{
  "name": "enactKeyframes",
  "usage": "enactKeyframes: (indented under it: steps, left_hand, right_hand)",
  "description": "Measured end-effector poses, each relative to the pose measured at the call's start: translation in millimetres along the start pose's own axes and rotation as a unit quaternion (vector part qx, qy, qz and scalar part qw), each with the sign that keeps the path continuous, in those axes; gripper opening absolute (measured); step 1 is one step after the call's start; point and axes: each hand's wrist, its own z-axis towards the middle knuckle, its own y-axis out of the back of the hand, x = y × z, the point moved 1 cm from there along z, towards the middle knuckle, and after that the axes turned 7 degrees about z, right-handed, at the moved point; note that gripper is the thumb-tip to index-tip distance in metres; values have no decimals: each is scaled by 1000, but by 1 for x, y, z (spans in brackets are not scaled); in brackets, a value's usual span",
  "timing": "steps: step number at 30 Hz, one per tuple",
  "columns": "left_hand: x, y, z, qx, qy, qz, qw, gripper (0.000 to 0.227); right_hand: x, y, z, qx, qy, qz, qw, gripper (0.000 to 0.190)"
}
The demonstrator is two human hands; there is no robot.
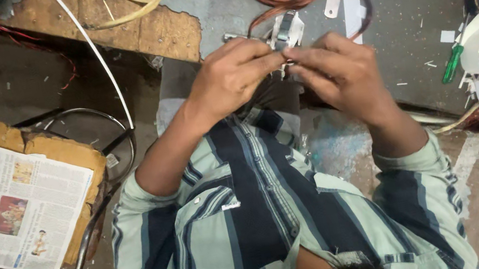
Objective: The person winds a copper wire around a motor armature, carefully fitting the wire into the slots. They use their hands to manipulate the wire and the armature, ensuring the wire is properly seated.
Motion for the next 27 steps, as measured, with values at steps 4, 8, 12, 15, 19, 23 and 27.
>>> enactKeyframes:
  steps: [4,8,12,15,19,23,27]
  left_hand:
    - [8,2,-6,19,11,43,999,28]
    - [13,-6,-8,12,70,20,997,21]
    - [13,-9,-7,23,86,-41,995,21]
    - [11,-6,-9,-4,80,-17,997,20]
    - [14,-6,-9,12,100,-51,994,18]
    - [20,-8,-12,19,83,-98,992,19]
    - [23,-13,-13,0,90,-91,992,14]
  right_hand:
    - [-14,-4,-5,-28,57,-72,995,21]
    - [-19,-7,-10,-45,88,-123,987,18]
    - [-20,-9,-9,-49,89,-134,986,22]
    - [-17,-13,-7,-43,66,-129,988,24]
    - [-16,-16,-9,-43,43,-131,990,24]
    - [-24,-19,-11,-62,63,-141,986,17]
    - [-36,-14,-7,-35,120,-161,979,15]
